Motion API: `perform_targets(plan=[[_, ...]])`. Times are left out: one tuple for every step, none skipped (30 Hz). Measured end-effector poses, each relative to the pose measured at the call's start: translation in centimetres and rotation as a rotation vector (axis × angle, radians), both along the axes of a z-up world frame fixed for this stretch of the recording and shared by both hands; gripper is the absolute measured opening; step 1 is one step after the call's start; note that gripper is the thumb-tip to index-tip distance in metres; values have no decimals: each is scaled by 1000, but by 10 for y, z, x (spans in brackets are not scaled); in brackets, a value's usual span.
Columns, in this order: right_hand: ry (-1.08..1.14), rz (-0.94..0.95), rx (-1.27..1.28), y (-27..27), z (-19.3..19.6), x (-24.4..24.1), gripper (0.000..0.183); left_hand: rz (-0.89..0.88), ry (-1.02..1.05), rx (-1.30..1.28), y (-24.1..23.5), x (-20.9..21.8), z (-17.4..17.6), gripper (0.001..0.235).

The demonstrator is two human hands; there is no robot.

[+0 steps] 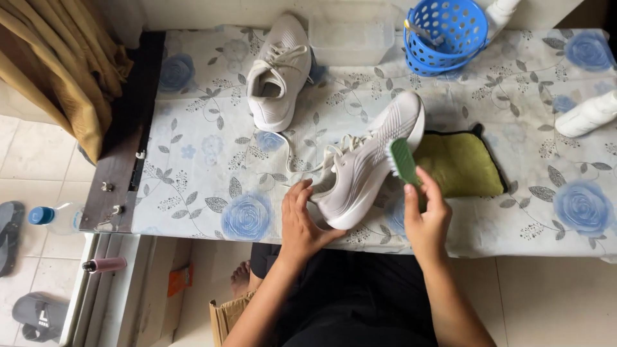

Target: The person removes the laces from a white sneaker and then uses a green brush to scrub the upper, sides, and toe box of the shoe. The person holds the shoe with one hand and scrubs with the other, focusing on different areas of the shoe's exterior.

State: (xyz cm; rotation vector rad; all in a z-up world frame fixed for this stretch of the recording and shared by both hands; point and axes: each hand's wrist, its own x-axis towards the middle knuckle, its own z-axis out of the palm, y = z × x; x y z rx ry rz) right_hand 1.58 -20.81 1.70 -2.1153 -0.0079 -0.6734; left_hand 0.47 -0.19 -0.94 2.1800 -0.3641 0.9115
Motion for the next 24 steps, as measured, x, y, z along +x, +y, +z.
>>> perform_targets(plan=[[4,-1,-4,2,-7,-5,31,-1,4,-4,0,0,-2,96],[6,37,-3,4,-14,-11,31,-8,4,-9,-1,-1,-3,95],[1,74,1,6,-21,-14,31,-16,-3,-11,0,1,-4,93],[-2,71,-1,13,-23,-27,31,-19,-5,-12,-1,0,-2,93],[24,145,-37,20,-27,-37,35,-11,-9,-14,-1,0,0,92],[49,220,-75,27,-30,-48,40,-2,-13,-15,-2,-1,2,91],[49,225,-75,27,-21,-40,40,3,-13,-15,-1,0,2,91],[22,221,-67,26,-12,-32,38,-11,-18,-4,0,1,1,90],[5,216,-59,24,-4,-28,35,-28,-12,7,0,-2,-1,88],[15,219,-58,13,-4,-15,35,-25,-2,7,0,-4,-1,88],[-36,140,-101,1,-5,0,35,-19,-15,15,-1,-4,-1,89],[-87,61,-145,-11,-5,14,35,-13,-27,24,-1,-3,-1,90],[-94,62,-147,-8,-1,11,35,-12,-33,22,-2,-3,-2,90],[-63,82,-73,-5,4,7,33,-12,-33,22,-2,-3,-4,90],[-31,106,2,-1,8,3,31,-9,-31,22,-2,-3,-5,90],[-36,109,1,8,2,-7,31,-6,-36,21,-2,-1,-3,90],[-8,192,3,18,-5,-20,34,-14,-8,-11,-3,-2,-2,90],[20,274,5,27,-12,-34,37,-23,21,-43,-3,-2,-1,91],[26,274,2,23,-20,-32,37,-22,25,-47,-3,-3,-1,91],[23,290,-26,18,-27,-31,38,-20,28,-42,-3,-4,-1,90],[12,307,-58,13,-34,-26,38,-16,22,-40,-3,-2,0,89],[8,309,-64,8,-28,-8,38,-14,17,-45,-3,-1,3,89],[-39,248,-65,4,-23,7,36,-8,34,-55,-2,-2,5,91],[-86,187,-65,0,-18,22,33,-1,51,-64,-2,-3,8,93]])
